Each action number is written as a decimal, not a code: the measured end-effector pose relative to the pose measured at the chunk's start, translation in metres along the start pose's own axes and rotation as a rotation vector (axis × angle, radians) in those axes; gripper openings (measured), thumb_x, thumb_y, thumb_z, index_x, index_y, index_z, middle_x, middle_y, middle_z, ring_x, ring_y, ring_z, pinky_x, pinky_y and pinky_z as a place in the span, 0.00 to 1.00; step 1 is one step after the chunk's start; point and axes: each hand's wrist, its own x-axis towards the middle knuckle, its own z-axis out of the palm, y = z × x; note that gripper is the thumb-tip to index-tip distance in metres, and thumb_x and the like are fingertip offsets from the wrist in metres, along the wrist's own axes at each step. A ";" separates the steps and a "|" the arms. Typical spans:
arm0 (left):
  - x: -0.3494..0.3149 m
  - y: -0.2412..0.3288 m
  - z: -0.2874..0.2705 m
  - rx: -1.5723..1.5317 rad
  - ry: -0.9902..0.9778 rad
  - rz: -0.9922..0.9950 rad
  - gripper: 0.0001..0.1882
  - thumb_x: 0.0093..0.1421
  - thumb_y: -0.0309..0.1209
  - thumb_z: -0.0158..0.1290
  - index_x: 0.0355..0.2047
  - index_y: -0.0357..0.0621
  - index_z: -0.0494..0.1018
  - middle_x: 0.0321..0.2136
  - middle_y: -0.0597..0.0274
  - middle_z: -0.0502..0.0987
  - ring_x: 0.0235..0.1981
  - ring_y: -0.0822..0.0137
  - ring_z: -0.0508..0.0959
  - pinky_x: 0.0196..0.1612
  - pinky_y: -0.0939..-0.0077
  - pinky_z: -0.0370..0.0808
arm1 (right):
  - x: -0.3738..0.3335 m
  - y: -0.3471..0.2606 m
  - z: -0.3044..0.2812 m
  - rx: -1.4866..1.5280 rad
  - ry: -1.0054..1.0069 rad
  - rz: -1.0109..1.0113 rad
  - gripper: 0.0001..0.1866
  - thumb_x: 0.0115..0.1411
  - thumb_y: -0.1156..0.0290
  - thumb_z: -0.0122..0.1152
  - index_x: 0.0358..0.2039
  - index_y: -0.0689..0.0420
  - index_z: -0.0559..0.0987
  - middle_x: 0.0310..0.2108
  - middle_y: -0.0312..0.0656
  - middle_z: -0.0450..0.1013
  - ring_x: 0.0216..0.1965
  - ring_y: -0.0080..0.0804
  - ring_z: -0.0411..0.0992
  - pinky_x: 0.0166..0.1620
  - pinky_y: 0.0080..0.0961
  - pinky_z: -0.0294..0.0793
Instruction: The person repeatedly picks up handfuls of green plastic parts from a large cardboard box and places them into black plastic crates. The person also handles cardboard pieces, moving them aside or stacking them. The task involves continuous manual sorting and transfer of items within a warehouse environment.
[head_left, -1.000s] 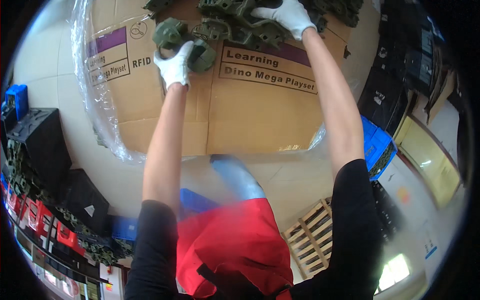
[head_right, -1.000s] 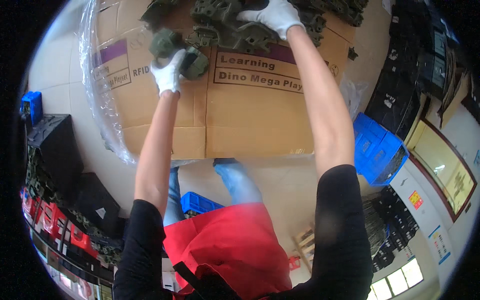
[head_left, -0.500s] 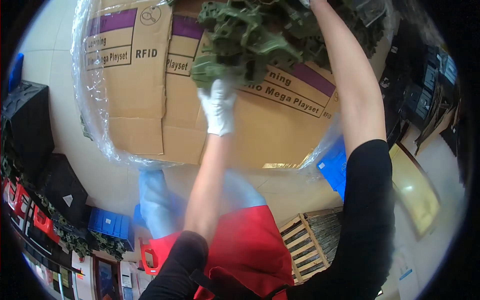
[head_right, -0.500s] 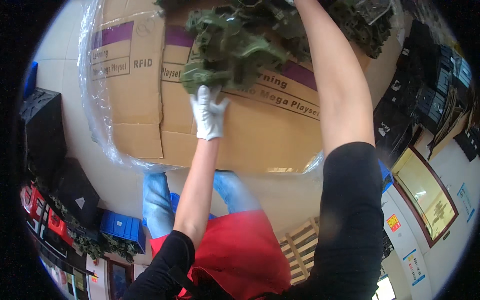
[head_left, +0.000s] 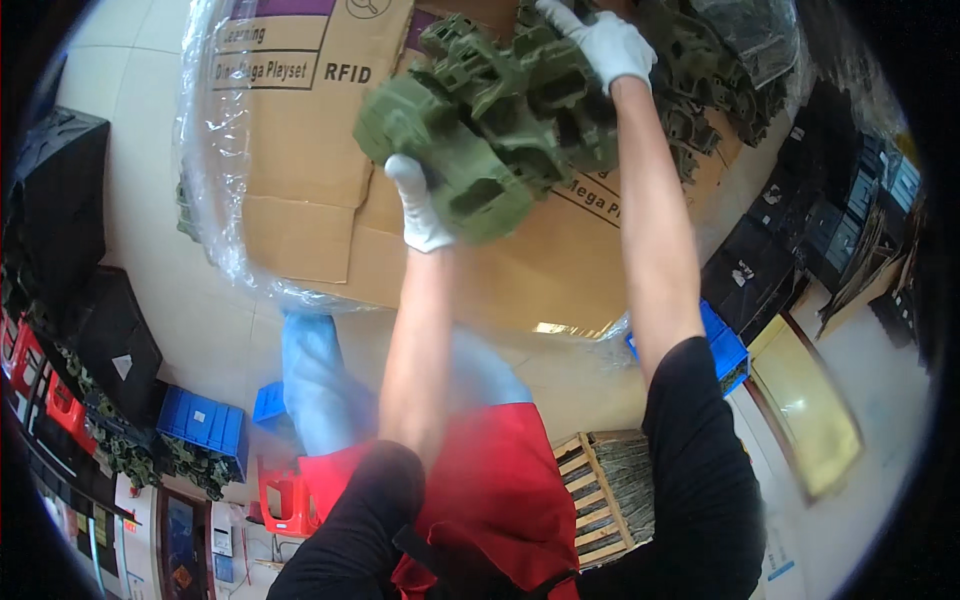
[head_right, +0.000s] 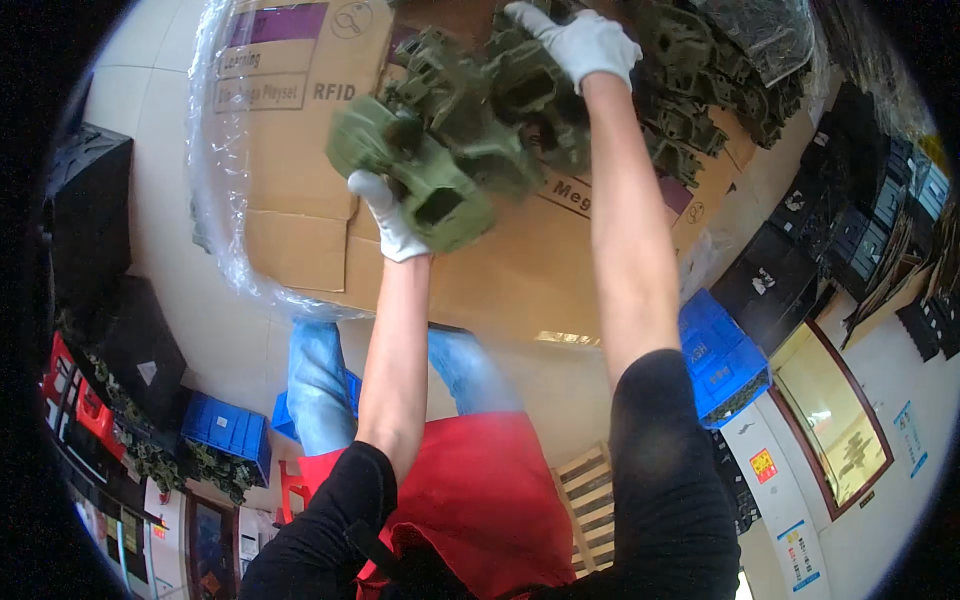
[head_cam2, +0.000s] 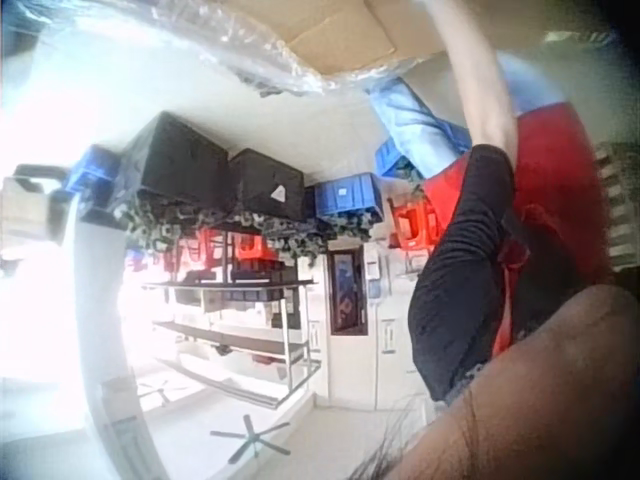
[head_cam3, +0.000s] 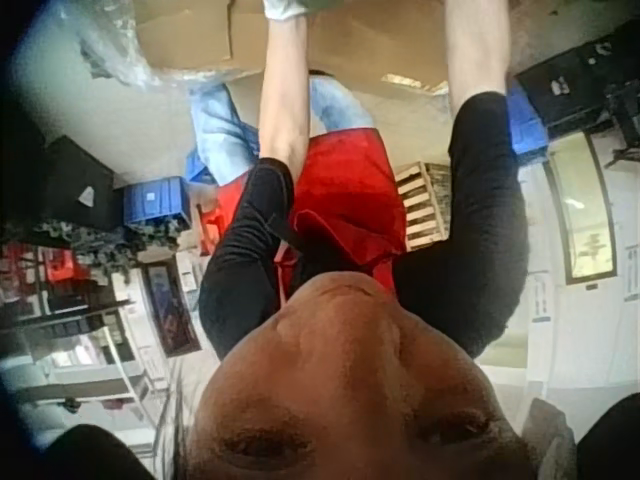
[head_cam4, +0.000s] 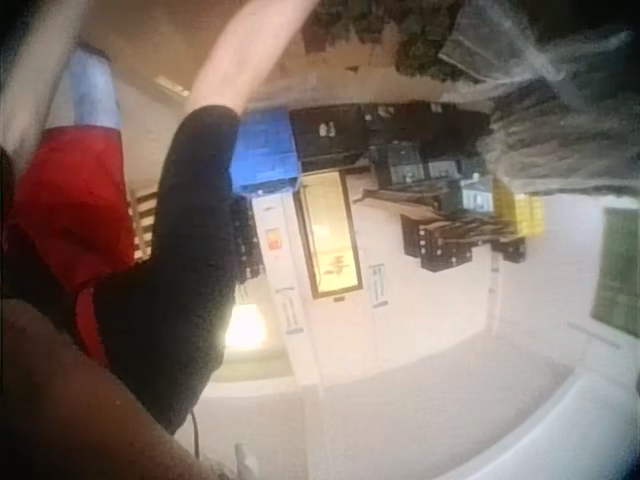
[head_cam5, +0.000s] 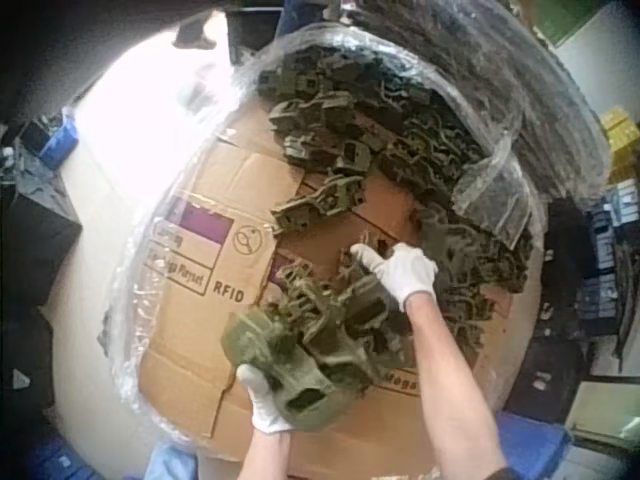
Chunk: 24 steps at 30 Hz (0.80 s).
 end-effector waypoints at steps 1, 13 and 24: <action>0.001 0.015 0.003 0.101 -0.018 -0.059 0.51 0.40 0.59 0.62 0.59 0.46 0.55 0.55 0.58 0.64 0.55 0.57 0.65 0.57 0.56 0.64 | -0.004 -0.005 0.004 0.009 -0.051 0.010 0.49 0.44 0.22 0.40 0.31 0.63 0.79 0.34 0.55 0.75 0.40 0.47 0.73 0.44 0.38 0.70; 0.014 0.049 -0.076 0.280 -0.097 -0.090 0.46 0.43 0.52 0.63 0.58 0.48 0.56 0.53 0.57 0.65 0.52 0.58 0.68 0.52 0.57 0.71 | -0.044 0.014 0.075 0.224 -0.101 0.278 0.53 0.40 0.20 0.37 0.44 0.58 0.77 0.46 0.55 0.71 0.51 0.49 0.68 0.50 0.39 0.66; -0.063 0.112 -0.017 0.446 -0.003 -0.001 0.47 0.38 0.38 0.65 0.59 0.48 0.56 0.51 0.63 0.67 0.51 0.65 0.67 0.52 0.71 0.66 | -0.086 0.005 0.076 0.324 -0.258 0.224 0.55 0.42 0.21 0.38 0.45 0.66 0.75 0.47 0.62 0.68 0.51 0.55 0.65 0.54 0.38 0.60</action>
